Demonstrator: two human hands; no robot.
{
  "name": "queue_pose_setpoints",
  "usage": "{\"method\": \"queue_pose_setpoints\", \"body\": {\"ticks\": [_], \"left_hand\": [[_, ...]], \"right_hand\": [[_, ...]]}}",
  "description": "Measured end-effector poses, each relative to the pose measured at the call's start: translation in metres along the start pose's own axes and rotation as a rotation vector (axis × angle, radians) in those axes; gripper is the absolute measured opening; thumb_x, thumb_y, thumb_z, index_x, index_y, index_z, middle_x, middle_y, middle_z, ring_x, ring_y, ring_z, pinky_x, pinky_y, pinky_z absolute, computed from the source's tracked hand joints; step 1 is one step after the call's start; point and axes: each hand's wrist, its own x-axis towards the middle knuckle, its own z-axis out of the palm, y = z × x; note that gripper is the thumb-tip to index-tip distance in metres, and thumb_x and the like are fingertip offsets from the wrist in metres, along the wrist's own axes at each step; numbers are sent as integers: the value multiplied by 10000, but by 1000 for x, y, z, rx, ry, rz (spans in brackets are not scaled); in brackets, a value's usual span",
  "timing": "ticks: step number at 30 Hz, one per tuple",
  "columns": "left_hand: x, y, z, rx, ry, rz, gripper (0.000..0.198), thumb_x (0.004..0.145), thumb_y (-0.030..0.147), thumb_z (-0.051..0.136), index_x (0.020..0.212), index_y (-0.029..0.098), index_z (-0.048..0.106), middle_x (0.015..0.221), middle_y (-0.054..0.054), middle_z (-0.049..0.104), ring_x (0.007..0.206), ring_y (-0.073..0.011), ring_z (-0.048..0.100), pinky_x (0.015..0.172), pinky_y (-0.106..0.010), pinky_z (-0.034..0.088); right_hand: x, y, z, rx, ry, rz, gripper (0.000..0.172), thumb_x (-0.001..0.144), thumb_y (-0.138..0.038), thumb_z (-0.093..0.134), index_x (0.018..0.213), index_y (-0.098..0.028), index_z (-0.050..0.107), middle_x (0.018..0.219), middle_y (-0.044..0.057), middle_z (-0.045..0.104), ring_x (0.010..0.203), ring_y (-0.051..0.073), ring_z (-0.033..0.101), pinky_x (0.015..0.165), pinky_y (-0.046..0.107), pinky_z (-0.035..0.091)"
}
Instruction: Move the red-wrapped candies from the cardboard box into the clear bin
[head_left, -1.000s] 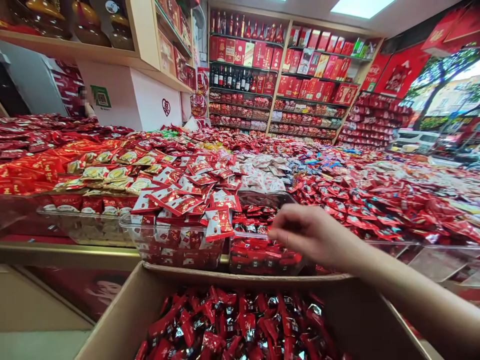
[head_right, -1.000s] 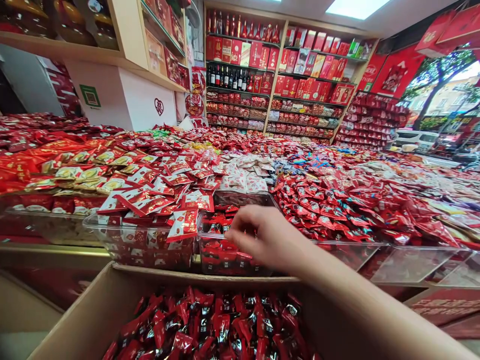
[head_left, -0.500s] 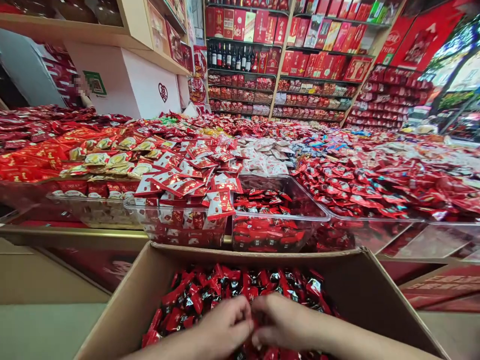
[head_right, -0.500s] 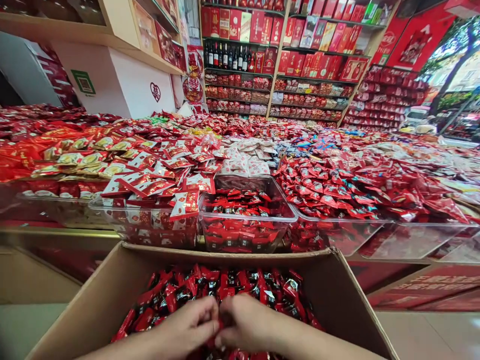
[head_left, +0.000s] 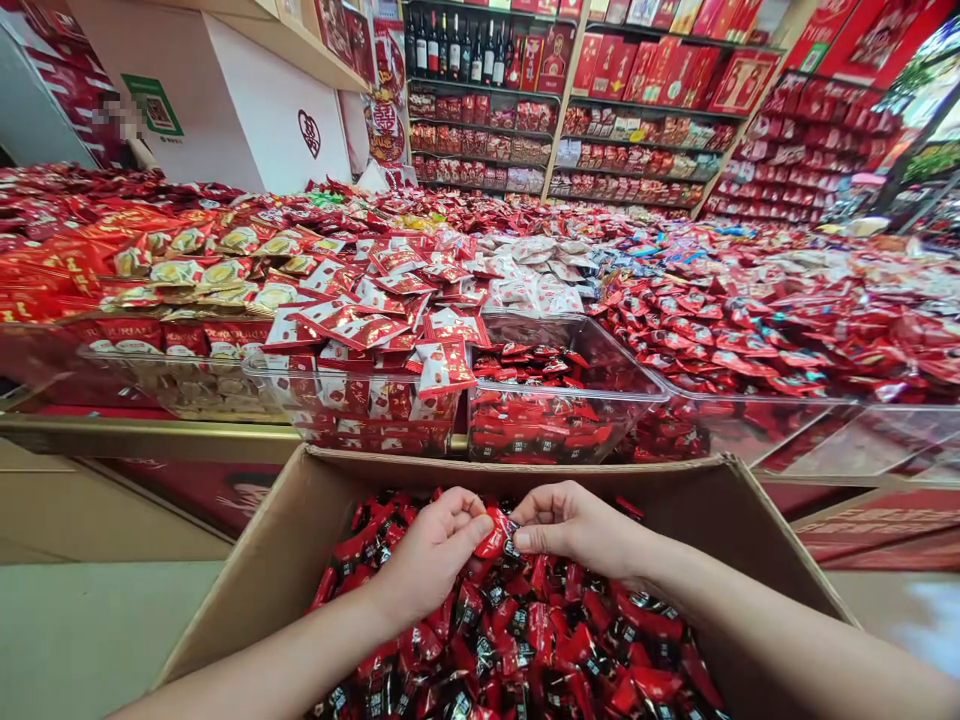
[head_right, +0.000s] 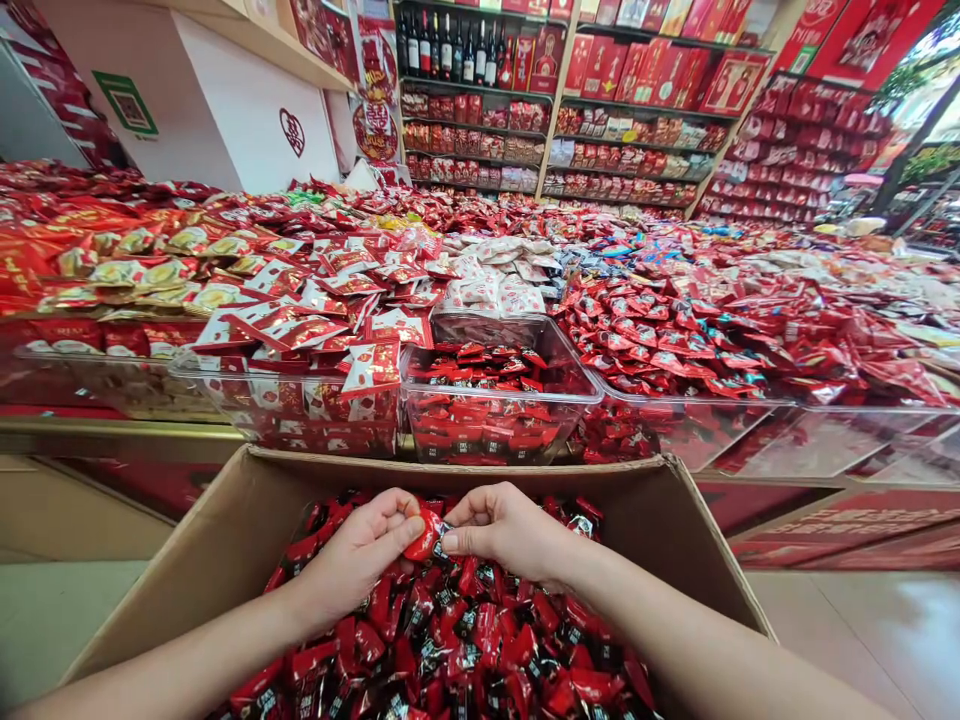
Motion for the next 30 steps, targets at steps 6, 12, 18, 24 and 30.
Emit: {"method": "queue_pose_setpoints", "body": {"ticks": [6, 12, 18, 24, 30], "left_hand": [[-1, 3, 0, -40, 32, -42, 150, 751, 320, 448, 741, 177, 405, 594, 48, 488, 541, -77, 419, 495, -196, 353], [0, 4, 2, -184, 94, -53, 126, 770, 312, 422, 757, 190, 395, 721, 30, 496, 644, -90, 463, 577, -230, 385], [0, 3, 0, -217, -14, -104, 228, 728, 231, 511, 896, 203, 359, 747, 23, 514, 631, -89, 490, 574, -225, 364], [-3, 7, -3, -392, -57, -221, 183, 754, 249, 461, 915, 207, 385, 724, 34, 504, 560, -62, 476, 528, -198, 323], [-2, 7, -4, -321, -31, -256, 259, 774, 416, 329, 874, 188, 400, 679, 6, 545, 555, -93, 494, 537, -220, 338]], "right_hand": [[1, 0, 3, 24, -1, -43, 279, 565, -300, 632, 754, -111, 549, 650, -3, 547, 565, 58, 459, 549, 200, 356], [3, 2, 5, 91, 41, -70, 362, 567, -329, 625, 815, -138, 443, 616, -10, 547, 566, 103, 523, 560, 262, 422], [-9, -4, 10, -477, 175, -262, 346, 603, -361, 589, 857, -166, 458, 779, 18, 545, 680, 117, 500, 603, 240, 412], [-23, -19, 19, -1246, 80, -736, 173, 727, -194, 464, 899, -175, 461, 1014, 62, 476, 890, 143, 437, 746, 266, 361], [-40, -48, 11, -1385, 176, -927, 112, 760, -134, 373, 796, -169, 473, 873, 36, 551, 693, 110, 461, 628, 253, 362]]}}
